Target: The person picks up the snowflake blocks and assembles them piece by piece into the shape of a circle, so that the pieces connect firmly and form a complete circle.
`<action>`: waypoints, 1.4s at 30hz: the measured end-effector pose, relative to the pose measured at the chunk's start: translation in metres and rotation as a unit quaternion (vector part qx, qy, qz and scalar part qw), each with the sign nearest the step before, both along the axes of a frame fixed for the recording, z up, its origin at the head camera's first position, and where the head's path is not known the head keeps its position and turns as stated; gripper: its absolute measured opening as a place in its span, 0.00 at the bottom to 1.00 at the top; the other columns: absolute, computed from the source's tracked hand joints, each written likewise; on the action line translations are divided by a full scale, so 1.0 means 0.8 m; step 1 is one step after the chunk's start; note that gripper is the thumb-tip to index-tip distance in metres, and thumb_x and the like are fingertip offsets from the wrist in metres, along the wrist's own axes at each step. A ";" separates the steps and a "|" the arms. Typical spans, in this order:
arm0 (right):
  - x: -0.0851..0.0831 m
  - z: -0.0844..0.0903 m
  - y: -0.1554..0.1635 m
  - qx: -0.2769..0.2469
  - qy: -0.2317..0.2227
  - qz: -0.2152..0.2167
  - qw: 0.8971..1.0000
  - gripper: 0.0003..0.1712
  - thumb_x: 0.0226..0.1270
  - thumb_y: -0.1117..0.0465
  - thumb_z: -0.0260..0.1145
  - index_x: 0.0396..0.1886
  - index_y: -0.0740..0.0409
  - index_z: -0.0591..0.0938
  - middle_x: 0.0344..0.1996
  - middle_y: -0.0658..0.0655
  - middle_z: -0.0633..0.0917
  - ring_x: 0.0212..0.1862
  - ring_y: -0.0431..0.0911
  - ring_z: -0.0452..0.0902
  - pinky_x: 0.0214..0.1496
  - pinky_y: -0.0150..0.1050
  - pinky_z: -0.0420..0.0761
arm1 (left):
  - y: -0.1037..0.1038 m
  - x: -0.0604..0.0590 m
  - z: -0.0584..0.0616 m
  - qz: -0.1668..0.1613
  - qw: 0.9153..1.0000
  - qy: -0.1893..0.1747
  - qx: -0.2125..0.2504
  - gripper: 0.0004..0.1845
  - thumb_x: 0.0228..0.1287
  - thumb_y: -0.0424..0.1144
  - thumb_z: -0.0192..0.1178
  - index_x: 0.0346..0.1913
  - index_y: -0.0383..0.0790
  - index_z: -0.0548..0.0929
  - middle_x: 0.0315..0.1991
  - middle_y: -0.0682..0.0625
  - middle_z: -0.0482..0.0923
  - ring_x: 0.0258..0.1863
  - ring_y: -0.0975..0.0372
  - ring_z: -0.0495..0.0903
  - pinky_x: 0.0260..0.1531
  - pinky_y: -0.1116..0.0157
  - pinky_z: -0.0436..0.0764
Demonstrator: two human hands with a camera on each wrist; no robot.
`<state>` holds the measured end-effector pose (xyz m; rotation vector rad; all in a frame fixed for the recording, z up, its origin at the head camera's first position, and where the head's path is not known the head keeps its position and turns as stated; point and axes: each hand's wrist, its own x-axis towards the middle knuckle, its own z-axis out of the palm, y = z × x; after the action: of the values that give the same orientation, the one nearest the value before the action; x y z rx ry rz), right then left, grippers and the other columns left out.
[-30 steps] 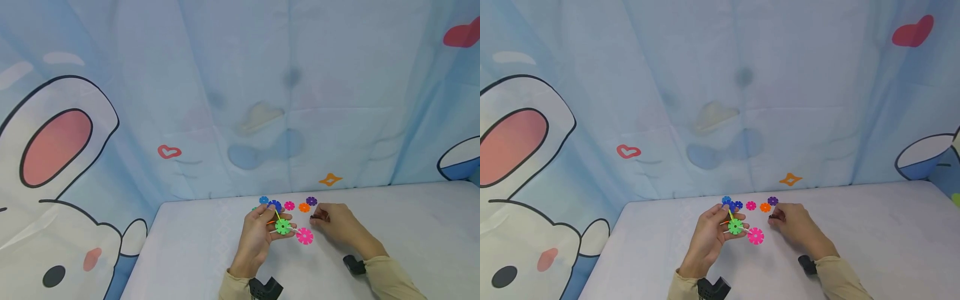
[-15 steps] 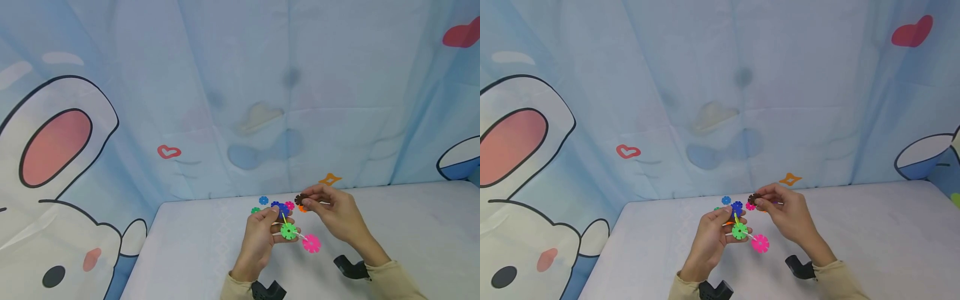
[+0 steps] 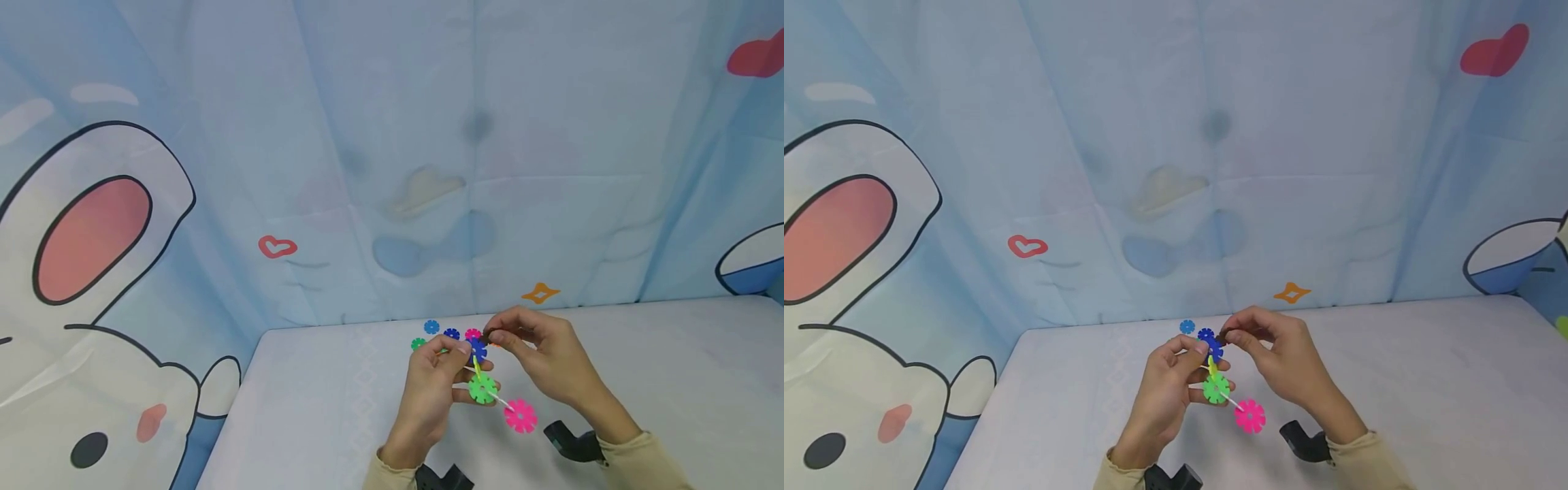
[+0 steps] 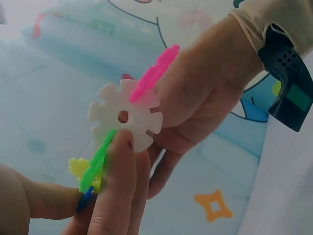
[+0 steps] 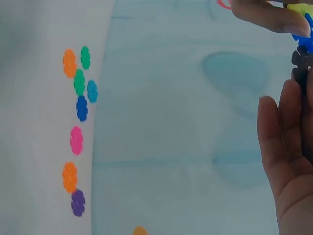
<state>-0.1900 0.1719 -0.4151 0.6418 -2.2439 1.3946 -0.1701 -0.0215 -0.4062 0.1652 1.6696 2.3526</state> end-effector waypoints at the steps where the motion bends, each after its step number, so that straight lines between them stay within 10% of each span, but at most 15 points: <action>1: 0.000 0.001 0.000 0.006 0.014 -0.001 1.000 0.15 0.65 0.74 0.74 0.41 0.49 0.87 0.36 0.45 0.91 0.42 0.33 0.87 0.53 0.20 0.83 | 0.000 0.000 0.000 0.000 1.000 0.003 -0.003 0.08 0.80 0.36 0.60 0.42 0.34 0.79 0.38 0.34 0.90 0.26 0.61 0.90 0.29 0.56 0.92; 9: 0.004 0.009 -0.003 0.024 0.116 -0.011 0.993 0.24 0.51 0.80 0.79 0.36 0.47 0.88 0.33 0.42 0.90 0.38 0.33 0.87 0.44 0.21 0.83 | 0.000 0.004 0.003 -0.010 1.000 0.025 -0.012 0.07 0.80 0.33 0.59 0.39 0.32 0.78 0.39 0.24 0.86 0.24 0.61 0.90 0.25 0.64 0.91; 26: 0.005 0.004 -0.011 -0.006 0.074 0.014 0.997 0.21 0.57 0.82 0.75 0.34 0.48 0.88 0.31 0.44 0.89 0.36 0.34 0.86 0.47 0.21 0.83 | -0.011 -0.002 0.001 -0.045 0.999 0.018 0.012 0.08 0.80 0.32 0.58 0.37 0.35 0.78 0.29 0.46 0.86 0.23 0.61 0.91 0.24 0.66 0.90; 42: 0.005 -0.001 -0.014 0.005 0.050 0.016 0.999 0.20 0.59 0.80 0.74 0.34 0.48 0.89 0.31 0.42 0.89 0.36 0.34 0.86 0.50 0.21 0.83 | -0.017 -0.003 0.002 -0.062 0.998 -0.005 0.012 0.08 0.80 0.31 0.57 0.38 0.36 0.77 0.28 0.46 0.87 0.23 0.60 0.91 0.23 0.68 0.89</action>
<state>-0.1862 0.1607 -0.4160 0.7371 -2.1718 1.3378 -0.1722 -0.0347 -0.4046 0.2537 1.5805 2.2785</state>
